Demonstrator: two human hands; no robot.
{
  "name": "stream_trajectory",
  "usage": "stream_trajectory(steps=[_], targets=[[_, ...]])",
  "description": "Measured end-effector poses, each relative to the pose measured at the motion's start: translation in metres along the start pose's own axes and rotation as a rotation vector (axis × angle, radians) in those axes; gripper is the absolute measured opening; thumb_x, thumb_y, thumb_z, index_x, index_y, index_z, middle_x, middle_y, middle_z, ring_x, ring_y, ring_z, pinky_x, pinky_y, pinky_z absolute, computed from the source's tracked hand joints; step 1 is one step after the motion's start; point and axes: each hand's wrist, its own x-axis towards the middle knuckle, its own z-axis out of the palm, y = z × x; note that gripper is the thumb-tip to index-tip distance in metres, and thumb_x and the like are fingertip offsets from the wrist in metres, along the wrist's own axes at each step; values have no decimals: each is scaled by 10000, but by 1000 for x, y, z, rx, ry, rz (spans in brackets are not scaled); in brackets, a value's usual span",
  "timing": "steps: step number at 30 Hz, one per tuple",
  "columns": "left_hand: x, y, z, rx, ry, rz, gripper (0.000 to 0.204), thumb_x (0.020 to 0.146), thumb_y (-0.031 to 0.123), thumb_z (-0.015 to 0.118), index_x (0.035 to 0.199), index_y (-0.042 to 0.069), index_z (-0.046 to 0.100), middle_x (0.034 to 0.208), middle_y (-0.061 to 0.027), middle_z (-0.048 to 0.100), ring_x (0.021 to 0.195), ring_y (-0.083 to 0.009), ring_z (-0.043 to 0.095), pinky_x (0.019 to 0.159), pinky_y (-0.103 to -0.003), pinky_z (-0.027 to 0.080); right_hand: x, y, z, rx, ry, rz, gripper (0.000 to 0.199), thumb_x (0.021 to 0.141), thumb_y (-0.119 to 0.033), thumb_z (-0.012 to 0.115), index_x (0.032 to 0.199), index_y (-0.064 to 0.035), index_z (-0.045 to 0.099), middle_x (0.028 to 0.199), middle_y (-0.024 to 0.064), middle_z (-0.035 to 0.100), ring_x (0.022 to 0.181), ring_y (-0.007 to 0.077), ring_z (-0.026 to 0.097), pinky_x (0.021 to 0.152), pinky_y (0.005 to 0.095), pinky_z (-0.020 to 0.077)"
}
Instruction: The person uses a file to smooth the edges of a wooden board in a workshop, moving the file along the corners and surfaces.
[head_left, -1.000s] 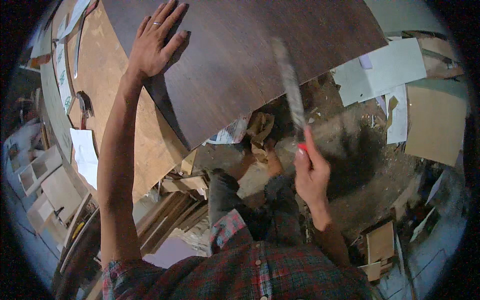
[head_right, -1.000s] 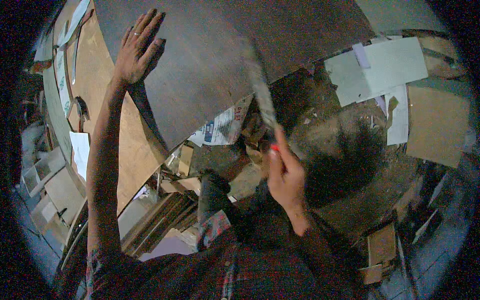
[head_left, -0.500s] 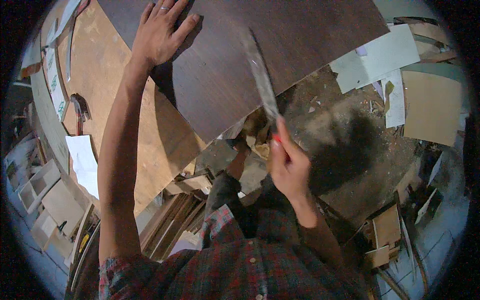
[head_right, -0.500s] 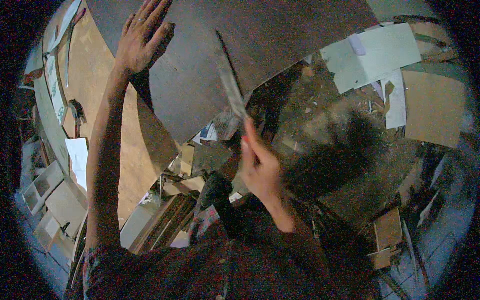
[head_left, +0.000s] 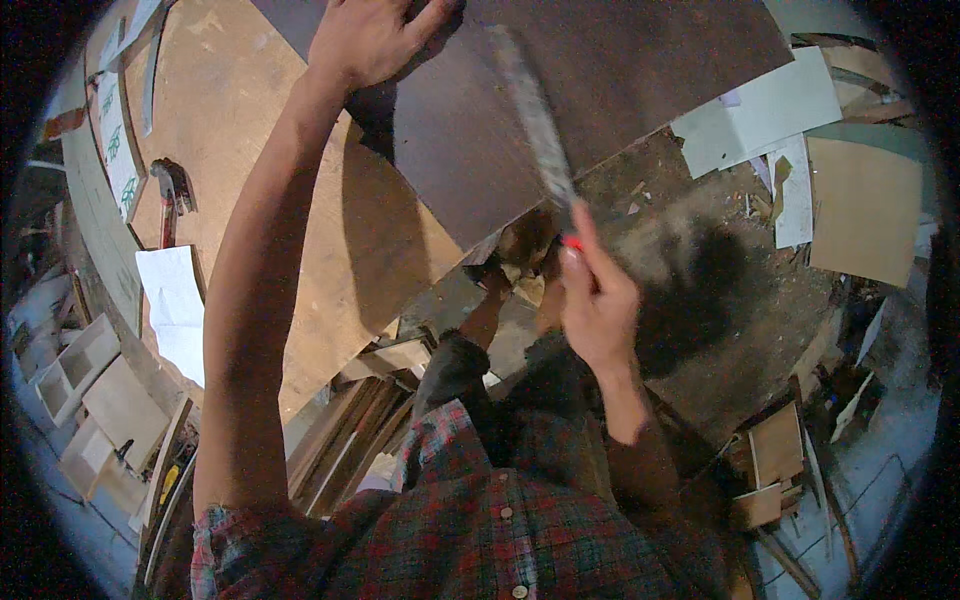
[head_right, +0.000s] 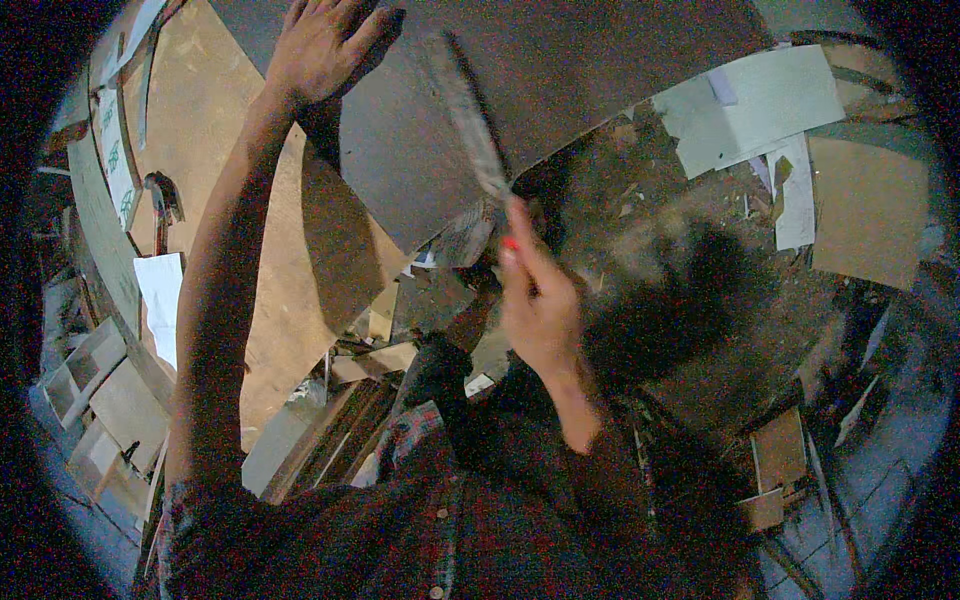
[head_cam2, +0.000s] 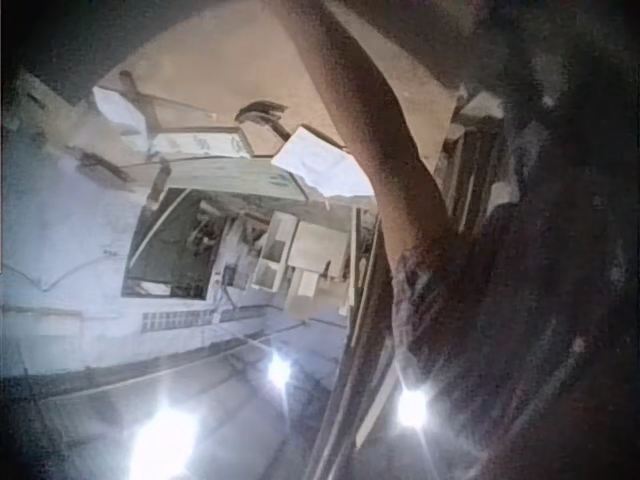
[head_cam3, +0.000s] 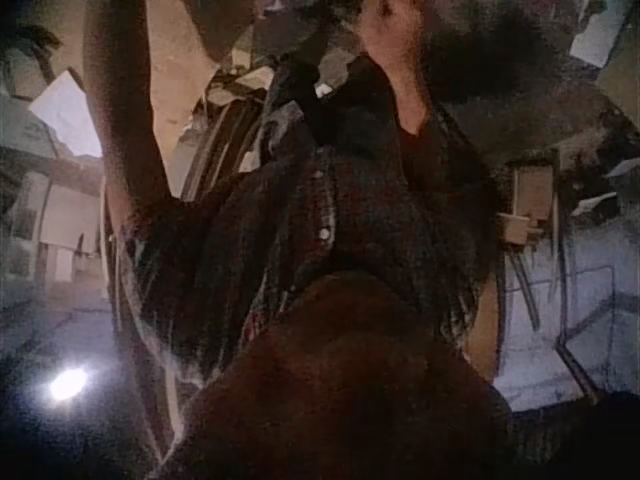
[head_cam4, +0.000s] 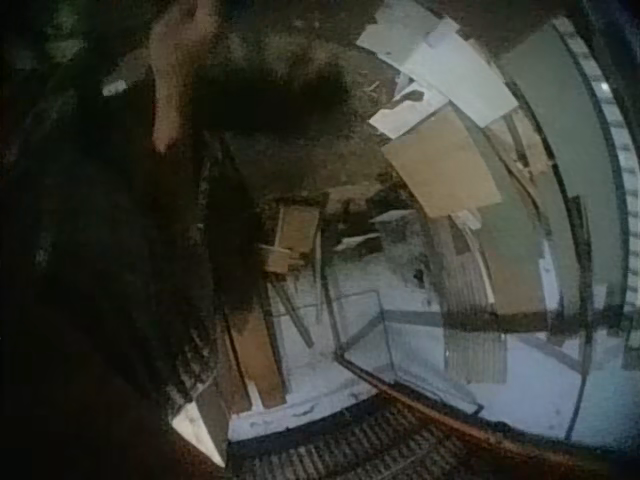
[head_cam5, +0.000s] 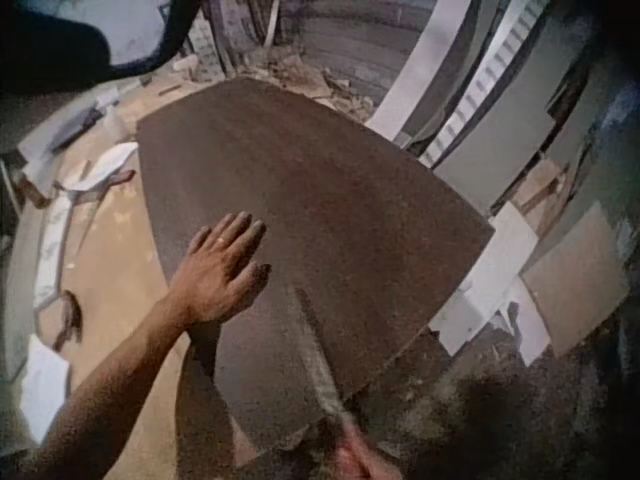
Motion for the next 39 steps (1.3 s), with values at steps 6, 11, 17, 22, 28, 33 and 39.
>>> stream_trajectory(steps=[6, 11, 17, 22, 28, 33, 39], targets=[[1, 1, 6, 25, 29, 2, 733, 988, 524, 418, 1564, 72, 374, 1642, -215, 285, 1543, -383, 205, 1240, -554, 138, -37, 7, -4, -4, 33, 65, 467, 1029, -56, 528, 1494, -21, 492, 1140, 81, 700, 848, 90, 575, 762, 271, 495], [0, -3, 6, 10, 49, 27, 724, 984, 514, 423, 1555, 70, 387, 1633, -216, 306, 1533, -386, 232, 1238, -553, 150, -11, -17, 14, 52, -68, 102, 464, 1028, -68, 545, 1487, -18, 498, 1180, 143, 728, 902, 115, 609, 827, 271, 505], [-7, -4, 5, 33, 96, 21, 725, 979, 516, 436, 1550, 72, 394, 1627, -218, 317, 1526, -392, 249, 1233, -549, 169, -53, -3, 18, -79, -65, -16, 459, 1034, -73, 543, 1482, 14, 491, 1003, 109, 699, 806, 98, 559, 737, 244, 480], [-6, -13, 8, 12, 119, 40, 718, 983, 512, 432, 1545, 67, 400, 1623, -222, 322, 1522, -395, 256, 1235, -538, 174, -40, -19, 21, 48, -114, 131, 468, 1033, -68, 539, 1492, 5, 483, 877, 8, 616, 711, 70, 487, 645, 235, 445], [-8, -9, 6, 8, 138, 49, 711, 990, 510, 418, 1537, 55, 405, 1620, -227, 325, 1524, -393, 250, 1228, -539, 182, -61, -8, 34, -60, -60, -19, 492, 1021, -36, 527, 1509, -2, 463, 846, 16, 578, 705, 67, 453, 631, 221, 422], [-5, -13, 11, -14, 123, 79, 711, 1000, 505, 404, 1540, 43, 391, 1621, -232, 318, 1528, -390, 241, 1235, -542, 170, -55, -20, 40, 29, -54, 89, 483, 1031, -46, 524, 1508, 2, 461, 876, 1, 601, 711, 61, 457, 625, 226, 421], [-2, -5, 14, -18, 126, 90, 708, 1006, 509, 386, 1540, 43, 388, 1621, -227, 318, 1529, -388, 235, 1237, -544, 169, -69, -13, 58, -32, -16, 62, 481, 1042, -68, 522, 1513, 2, 455, 844, -23, 578, 709, 49, 457, 615, 220, 414]])
